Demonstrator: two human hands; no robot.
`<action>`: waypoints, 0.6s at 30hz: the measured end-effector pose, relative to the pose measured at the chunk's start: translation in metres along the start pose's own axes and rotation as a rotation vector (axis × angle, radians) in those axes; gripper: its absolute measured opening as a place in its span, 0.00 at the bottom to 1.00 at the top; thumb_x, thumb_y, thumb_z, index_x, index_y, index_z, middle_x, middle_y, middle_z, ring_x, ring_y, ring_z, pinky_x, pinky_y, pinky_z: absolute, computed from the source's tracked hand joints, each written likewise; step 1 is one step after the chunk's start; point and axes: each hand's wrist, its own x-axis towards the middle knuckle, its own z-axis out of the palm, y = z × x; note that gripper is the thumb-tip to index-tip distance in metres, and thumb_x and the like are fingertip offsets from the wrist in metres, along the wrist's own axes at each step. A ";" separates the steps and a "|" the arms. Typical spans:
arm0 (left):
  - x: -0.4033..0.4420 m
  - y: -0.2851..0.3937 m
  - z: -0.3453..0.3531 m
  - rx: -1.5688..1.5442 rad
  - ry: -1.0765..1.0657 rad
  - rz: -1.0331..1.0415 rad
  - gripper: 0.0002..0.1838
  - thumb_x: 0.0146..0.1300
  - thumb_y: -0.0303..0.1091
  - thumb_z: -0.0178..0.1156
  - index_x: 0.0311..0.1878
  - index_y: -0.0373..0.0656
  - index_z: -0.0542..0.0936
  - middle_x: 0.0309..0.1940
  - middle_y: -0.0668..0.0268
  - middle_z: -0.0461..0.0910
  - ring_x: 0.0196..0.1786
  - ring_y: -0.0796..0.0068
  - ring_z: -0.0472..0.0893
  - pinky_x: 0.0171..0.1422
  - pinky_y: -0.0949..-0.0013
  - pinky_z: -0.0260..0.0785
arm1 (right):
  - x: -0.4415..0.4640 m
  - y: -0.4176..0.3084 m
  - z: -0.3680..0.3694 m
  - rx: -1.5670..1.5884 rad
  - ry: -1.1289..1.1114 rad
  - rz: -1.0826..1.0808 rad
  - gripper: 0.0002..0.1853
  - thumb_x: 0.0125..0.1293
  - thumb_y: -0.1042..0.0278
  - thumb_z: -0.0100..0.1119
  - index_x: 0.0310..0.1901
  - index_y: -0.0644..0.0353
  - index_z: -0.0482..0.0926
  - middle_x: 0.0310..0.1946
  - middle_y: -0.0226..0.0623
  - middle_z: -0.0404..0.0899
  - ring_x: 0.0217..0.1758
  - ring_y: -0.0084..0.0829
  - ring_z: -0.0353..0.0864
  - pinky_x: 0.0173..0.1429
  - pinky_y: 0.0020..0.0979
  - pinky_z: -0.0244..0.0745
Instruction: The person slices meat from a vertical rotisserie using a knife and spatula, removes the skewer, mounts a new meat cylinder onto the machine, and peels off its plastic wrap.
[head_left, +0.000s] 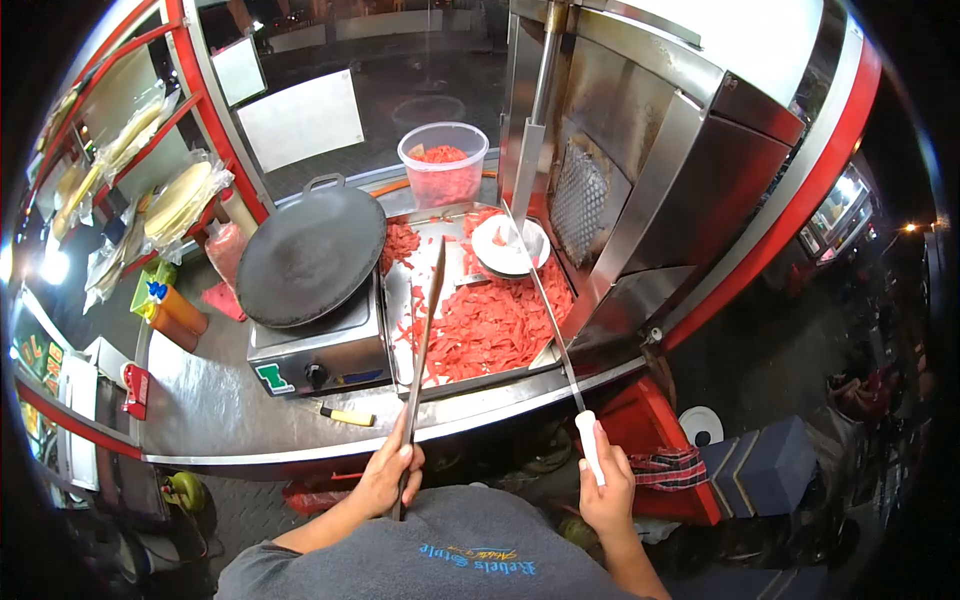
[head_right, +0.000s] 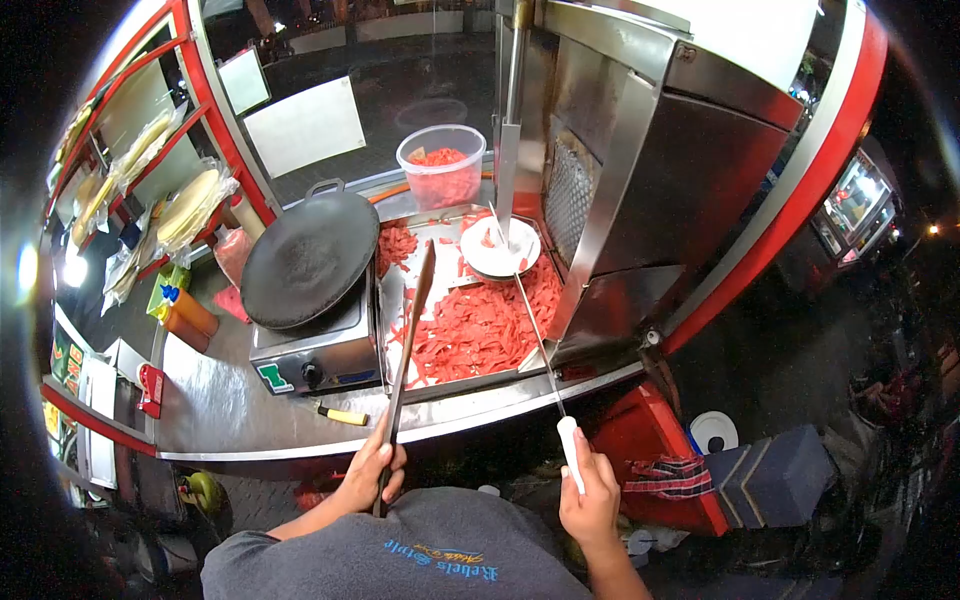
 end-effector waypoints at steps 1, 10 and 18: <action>0.007 0.002 -0.001 -0.010 0.023 -0.007 0.38 0.84 0.44 0.42 0.87 0.57 0.35 0.36 0.65 0.65 0.18 0.80 0.67 0.22 0.76 0.64 | 0.000 -0.001 0.001 -0.015 -0.010 0.011 0.35 0.63 0.81 0.59 0.75 0.60 0.71 0.44 0.53 0.80 0.40 0.49 0.82 0.49 0.40 0.79; 0.037 0.025 0.029 -0.078 -0.112 0.026 0.38 0.83 0.44 0.42 0.86 0.59 0.34 0.37 0.65 0.65 0.18 0.80 0.68 0.21 0.78 0.64 | 0.002 -0.003 0.003 0.036 -0.039 0.049 0.34 0.66 0.79 0.60 0.75 0.60 0.70 0.41 0.52 0.80 0.39 0.47 0.81 0.48 0.40 0.78; 0.051 0.029 0.060 -0.172 -0.202 -0.049 0.39 0.84 0.50 0.43 0.86 0.68 0.33 0.37 0.65 0.63 0.17 0.80 0.66 0.21 0.75 0.66 | -0.007 -0.024 0.025 -0.032 -0.006 0.092 0.37 0.65 0.79 0.61 0.77 0.58 0.67 0.41 0.50 0.77 0.41 0.48 0.81 0.47 0.41 0.77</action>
